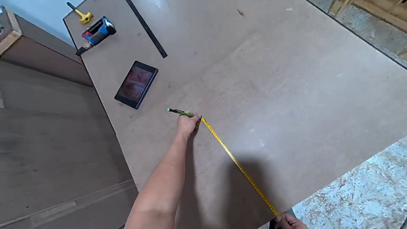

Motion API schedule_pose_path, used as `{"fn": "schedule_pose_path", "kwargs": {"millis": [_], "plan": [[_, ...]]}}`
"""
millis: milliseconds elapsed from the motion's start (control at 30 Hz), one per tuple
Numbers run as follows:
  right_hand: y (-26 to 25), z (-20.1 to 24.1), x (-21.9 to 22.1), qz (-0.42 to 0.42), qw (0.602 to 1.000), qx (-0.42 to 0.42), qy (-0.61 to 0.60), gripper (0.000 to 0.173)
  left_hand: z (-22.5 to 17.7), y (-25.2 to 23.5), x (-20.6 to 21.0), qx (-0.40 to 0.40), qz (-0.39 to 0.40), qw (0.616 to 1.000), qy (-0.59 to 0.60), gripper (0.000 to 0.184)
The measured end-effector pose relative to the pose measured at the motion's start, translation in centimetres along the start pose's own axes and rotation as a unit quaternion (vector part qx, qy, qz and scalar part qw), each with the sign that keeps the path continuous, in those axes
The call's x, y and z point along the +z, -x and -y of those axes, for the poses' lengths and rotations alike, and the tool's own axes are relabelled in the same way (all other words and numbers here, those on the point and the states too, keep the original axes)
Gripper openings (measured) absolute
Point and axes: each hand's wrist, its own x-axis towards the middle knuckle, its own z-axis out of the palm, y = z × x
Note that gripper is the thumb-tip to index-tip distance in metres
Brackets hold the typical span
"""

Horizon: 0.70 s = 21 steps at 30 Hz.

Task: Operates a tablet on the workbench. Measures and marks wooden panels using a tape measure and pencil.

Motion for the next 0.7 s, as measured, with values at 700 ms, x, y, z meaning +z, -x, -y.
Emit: {"fn": "schedule_pose_path", "kwargs": {"millis": [700], "plan": [[0.7,0.4,1.8,-0.077,0.994,0.008,0.072,0.033,-0.1,11.5,4.5,0.234,0.355,0.894,-0.143,0.008]]}}
